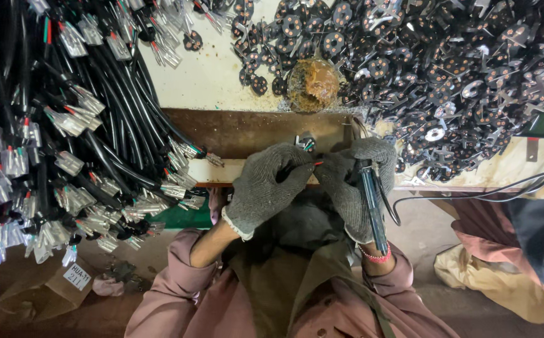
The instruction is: The person solders electrical wire ends at a workbench, holding a wire with connector in one hand and a soldering iron in the other, dipping the iron into a rosin block between joints and placing finished wires aside while picking up new wire leads.
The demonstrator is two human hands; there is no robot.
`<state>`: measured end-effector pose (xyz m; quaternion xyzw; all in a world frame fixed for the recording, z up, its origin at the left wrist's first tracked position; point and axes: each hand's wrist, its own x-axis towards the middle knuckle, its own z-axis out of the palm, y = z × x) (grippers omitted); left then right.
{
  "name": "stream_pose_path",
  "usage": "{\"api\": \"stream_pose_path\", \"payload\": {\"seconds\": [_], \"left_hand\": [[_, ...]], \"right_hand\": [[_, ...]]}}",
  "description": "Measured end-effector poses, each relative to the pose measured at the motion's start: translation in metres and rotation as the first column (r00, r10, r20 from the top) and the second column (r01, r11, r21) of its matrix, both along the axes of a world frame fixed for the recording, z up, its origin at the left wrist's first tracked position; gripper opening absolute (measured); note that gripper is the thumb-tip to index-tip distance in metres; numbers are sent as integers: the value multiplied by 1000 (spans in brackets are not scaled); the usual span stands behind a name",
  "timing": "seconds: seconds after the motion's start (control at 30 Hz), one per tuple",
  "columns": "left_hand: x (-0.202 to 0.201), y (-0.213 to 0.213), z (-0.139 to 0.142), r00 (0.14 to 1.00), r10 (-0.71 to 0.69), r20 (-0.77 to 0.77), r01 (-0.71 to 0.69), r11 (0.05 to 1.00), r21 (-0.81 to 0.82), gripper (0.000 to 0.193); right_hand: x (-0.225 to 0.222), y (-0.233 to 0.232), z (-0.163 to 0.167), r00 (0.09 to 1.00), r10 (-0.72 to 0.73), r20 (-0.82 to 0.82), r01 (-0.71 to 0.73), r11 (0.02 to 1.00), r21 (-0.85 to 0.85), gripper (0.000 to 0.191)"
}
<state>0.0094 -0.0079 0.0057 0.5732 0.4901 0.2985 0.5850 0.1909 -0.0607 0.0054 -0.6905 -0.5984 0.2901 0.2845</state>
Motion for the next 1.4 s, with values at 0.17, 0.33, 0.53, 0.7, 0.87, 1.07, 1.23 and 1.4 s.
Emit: {"api": "stream_pose_path", "payload": {"seconds": [0.17, 0.33, 0.53, 0.7, 0.87, 1.07, 1.23, 1.4], "left_hand": [[-6, 12, 23, 975, 51, -215, 6, 967, 256, 11], [-29, 15, -21, 846, 132, -516, 25, 958, 285, 19], [-52, -23, -111, 829, -137, -541, 446, 747, 493, 48], [-39, -10, -90, 973, -129, 190, 117, 991, 72, 45], [-16, 47, -8, 921, 128, -367, 21, 927, 376, 18], [-26, 38, 41, 977, 100, -191, -66, 982, 174, 11], [-23, 13, 13, 988, -151, -35, 150, 988, -43, 10], [-10, 5, 8, 949, -274, -159, 286, 957, 56, 16]], "right_hand": [[1, -19, -19, 869, -162, -468, 297, 927, 230, 35], [17, -43, -53, 957, -219, -189, 215, 976, -42, 21], [19, -46, -54, 811, -299, -503, 291, 952, -97, 21], [11, -19, -27, 976, -217, -12, 218, 974, 60, 10], [12, 5, 1, 988, -124, 94, 123, 992, 16, 12], [8, 9, 7, 993, -108, -50, 109, 994, 21, 11], [15, 4, -8, 998, 57, 21, -57, 998, 7, 21], [22, 2, -16, 975, 221, 14, -219, 958, 184, 37]]}}
